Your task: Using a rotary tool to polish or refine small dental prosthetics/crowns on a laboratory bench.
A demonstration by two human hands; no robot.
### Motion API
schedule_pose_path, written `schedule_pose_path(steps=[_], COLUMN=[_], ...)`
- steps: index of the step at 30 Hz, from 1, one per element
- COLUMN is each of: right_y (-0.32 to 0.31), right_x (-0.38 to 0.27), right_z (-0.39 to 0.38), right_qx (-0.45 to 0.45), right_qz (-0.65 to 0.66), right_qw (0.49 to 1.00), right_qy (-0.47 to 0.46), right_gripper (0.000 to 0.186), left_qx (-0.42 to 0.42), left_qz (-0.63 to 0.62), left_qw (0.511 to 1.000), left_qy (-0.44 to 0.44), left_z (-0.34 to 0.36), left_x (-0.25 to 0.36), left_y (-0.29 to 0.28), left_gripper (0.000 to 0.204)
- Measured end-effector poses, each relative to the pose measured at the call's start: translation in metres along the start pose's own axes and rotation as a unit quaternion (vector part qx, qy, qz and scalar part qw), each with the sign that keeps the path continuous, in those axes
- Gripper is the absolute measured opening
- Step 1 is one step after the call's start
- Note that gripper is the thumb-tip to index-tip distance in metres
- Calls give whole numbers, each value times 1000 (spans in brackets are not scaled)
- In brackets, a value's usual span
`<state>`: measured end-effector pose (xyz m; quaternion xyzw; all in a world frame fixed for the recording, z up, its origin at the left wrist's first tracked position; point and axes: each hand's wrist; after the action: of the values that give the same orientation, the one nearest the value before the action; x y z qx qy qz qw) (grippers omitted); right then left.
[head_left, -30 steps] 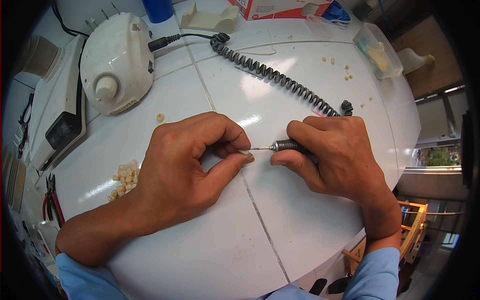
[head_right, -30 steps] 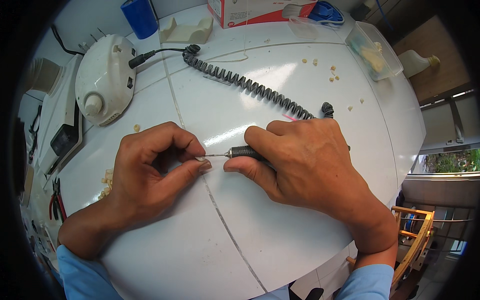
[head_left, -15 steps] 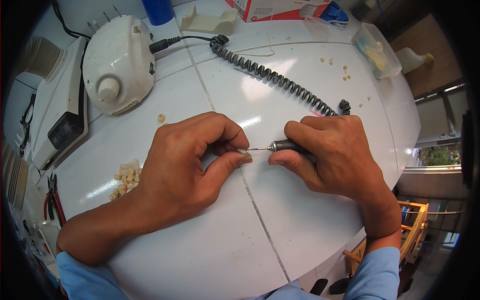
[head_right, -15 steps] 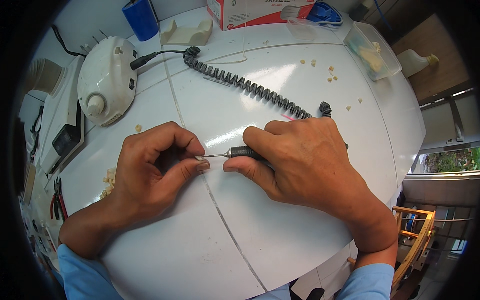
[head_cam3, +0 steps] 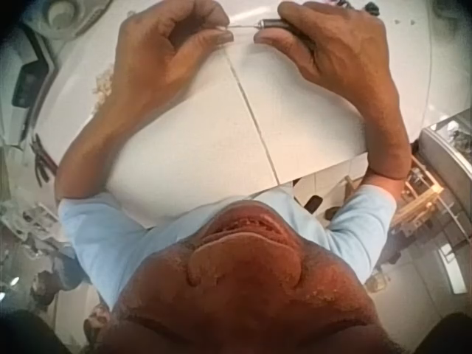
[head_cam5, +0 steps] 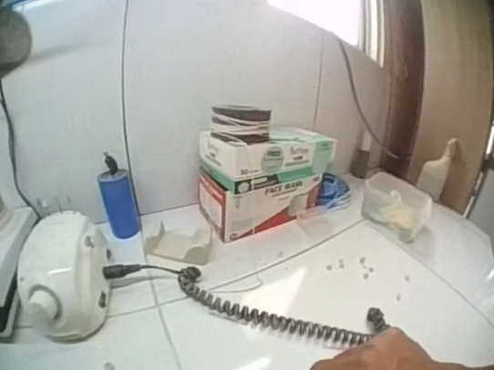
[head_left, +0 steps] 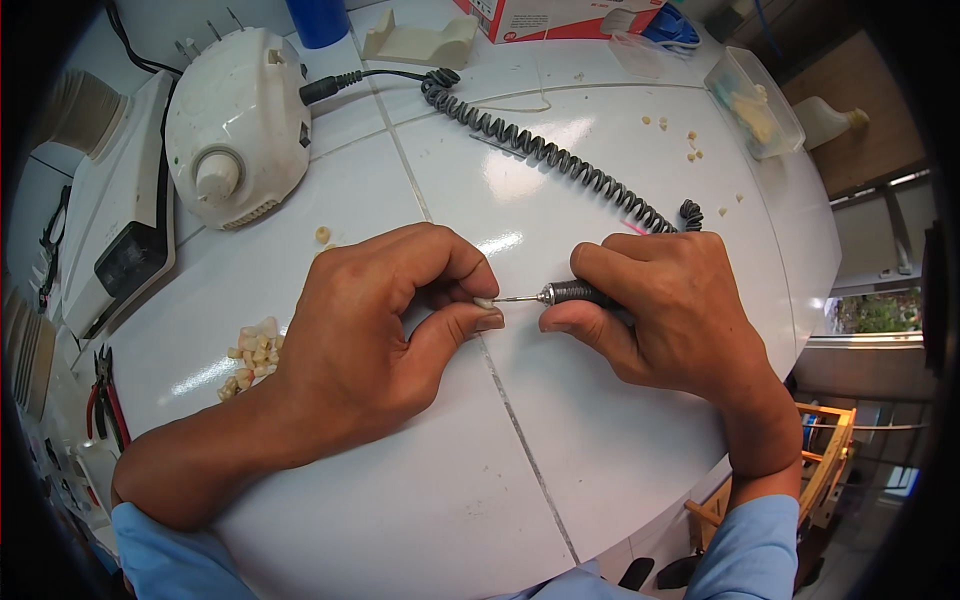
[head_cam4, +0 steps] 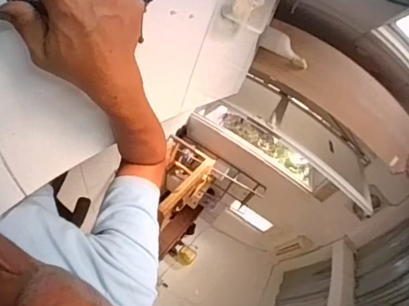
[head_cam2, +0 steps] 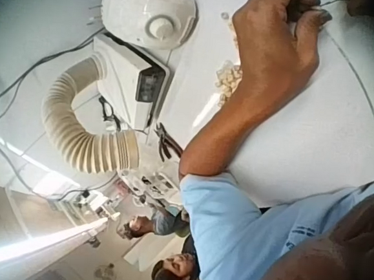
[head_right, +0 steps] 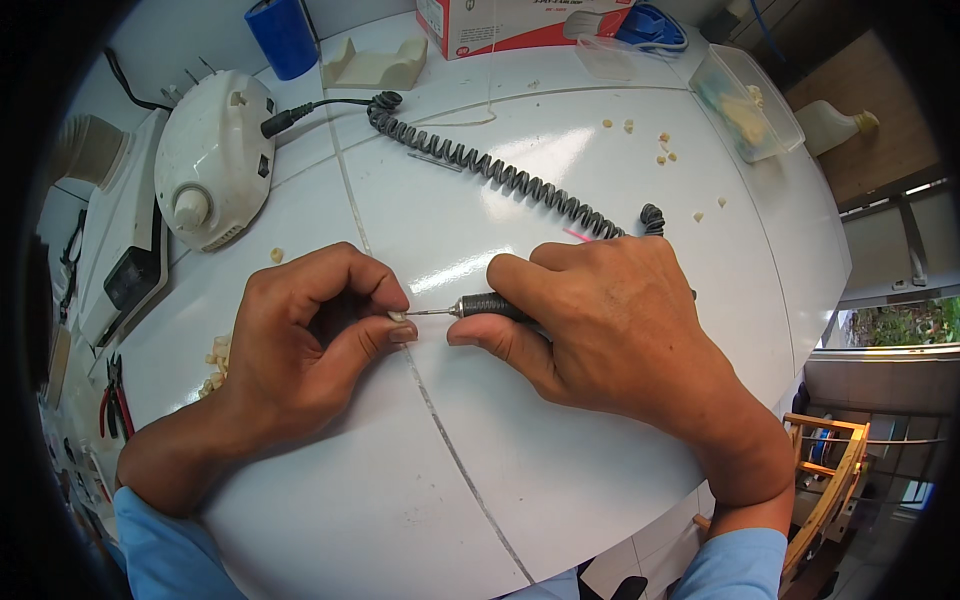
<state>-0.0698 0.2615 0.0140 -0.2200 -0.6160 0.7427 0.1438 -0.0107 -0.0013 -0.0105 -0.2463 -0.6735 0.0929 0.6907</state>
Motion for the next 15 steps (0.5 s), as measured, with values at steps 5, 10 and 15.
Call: schedule_pose_path(steps=[5,10,15], right_y=[1,1,1], right_x=[-1,0,0], right_z=[-1,0,-1], right_qx=[7,0,2], right_qz=[1,13,7], right_qw=[1000,1000,1000], right_qy=[6,3,0], right_gripper=[53,53,54], left_qx=[-1,3,5], left_qz=[3,-4,-1], left_qw=[1000,1000,1000], left_qy=[-1,4,0], left_z=[0,0,0], left_x=[1,-1,-2], left_y=[-1,0,1], left_gripper=[12,12,12])
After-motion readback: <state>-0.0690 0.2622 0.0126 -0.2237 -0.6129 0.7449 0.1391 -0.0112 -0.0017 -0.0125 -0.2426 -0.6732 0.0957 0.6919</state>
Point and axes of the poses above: each hand's wrist, its own z-axis towards the middle knuckle, its own y-axis out of the palm, x = y × z, and after that the axes turned 10 degrees about -y, right-handed
